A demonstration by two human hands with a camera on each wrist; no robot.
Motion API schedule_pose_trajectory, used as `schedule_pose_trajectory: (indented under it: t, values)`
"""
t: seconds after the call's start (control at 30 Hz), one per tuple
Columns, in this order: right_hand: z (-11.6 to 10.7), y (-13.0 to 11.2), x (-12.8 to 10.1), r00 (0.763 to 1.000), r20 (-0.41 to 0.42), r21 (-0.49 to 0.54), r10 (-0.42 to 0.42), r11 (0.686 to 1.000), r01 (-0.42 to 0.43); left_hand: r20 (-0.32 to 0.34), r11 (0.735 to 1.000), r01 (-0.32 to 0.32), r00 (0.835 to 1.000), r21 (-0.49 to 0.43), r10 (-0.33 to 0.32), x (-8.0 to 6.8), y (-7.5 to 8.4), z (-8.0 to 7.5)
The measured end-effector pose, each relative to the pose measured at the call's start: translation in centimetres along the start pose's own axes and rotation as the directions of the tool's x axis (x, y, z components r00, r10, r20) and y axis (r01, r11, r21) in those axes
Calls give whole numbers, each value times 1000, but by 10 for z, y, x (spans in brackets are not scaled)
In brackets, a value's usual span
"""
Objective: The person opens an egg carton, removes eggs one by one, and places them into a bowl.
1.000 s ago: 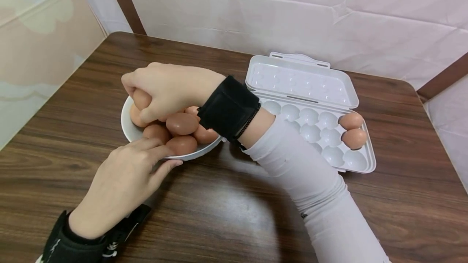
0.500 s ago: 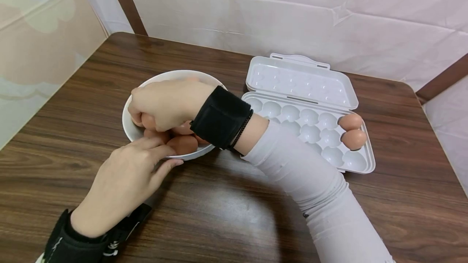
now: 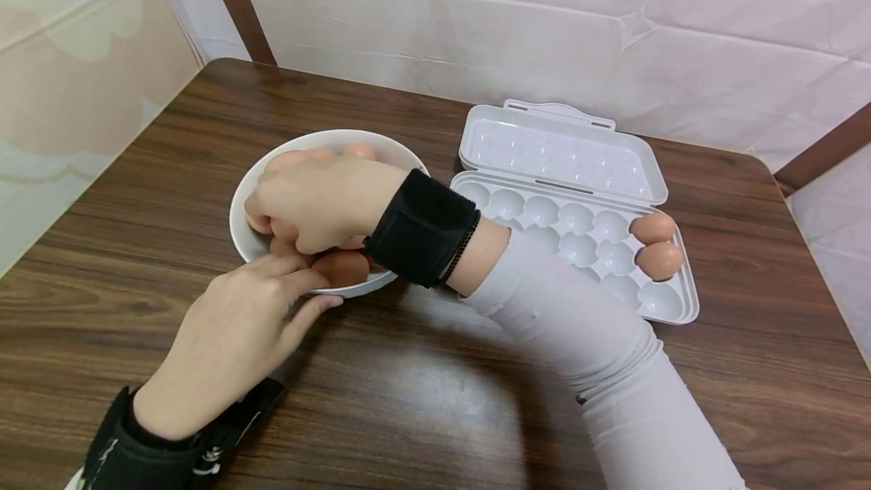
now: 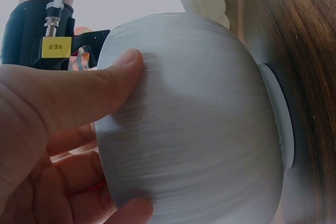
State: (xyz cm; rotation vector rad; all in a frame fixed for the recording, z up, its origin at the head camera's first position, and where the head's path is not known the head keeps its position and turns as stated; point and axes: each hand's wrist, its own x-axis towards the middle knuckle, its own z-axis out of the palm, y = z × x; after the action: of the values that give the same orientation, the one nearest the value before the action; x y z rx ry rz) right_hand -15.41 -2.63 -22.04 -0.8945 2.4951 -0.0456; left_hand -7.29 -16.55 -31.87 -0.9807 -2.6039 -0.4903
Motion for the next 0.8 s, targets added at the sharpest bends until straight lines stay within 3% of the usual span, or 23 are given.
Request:
schedule_pose_trajectory:
  t: [0.33, 0.53, 0.8]
  values:
    - [-2, 20, -16, 982, -78, 22, -170, 985, 172, -8, 1000, -2, 1000, -4, 2, 1, 0, 0]
    - [1, 38, -34, 973, -143, 121, -182, 972, 200, -12, 1000, 9, 1000, -20, -9, 0, 0, 0]
    - [18, 76, -91, 924, -359, 18, -132, 989, 148, -8, 1000, 3, 1000, -20, -3, 1, 1, 0]
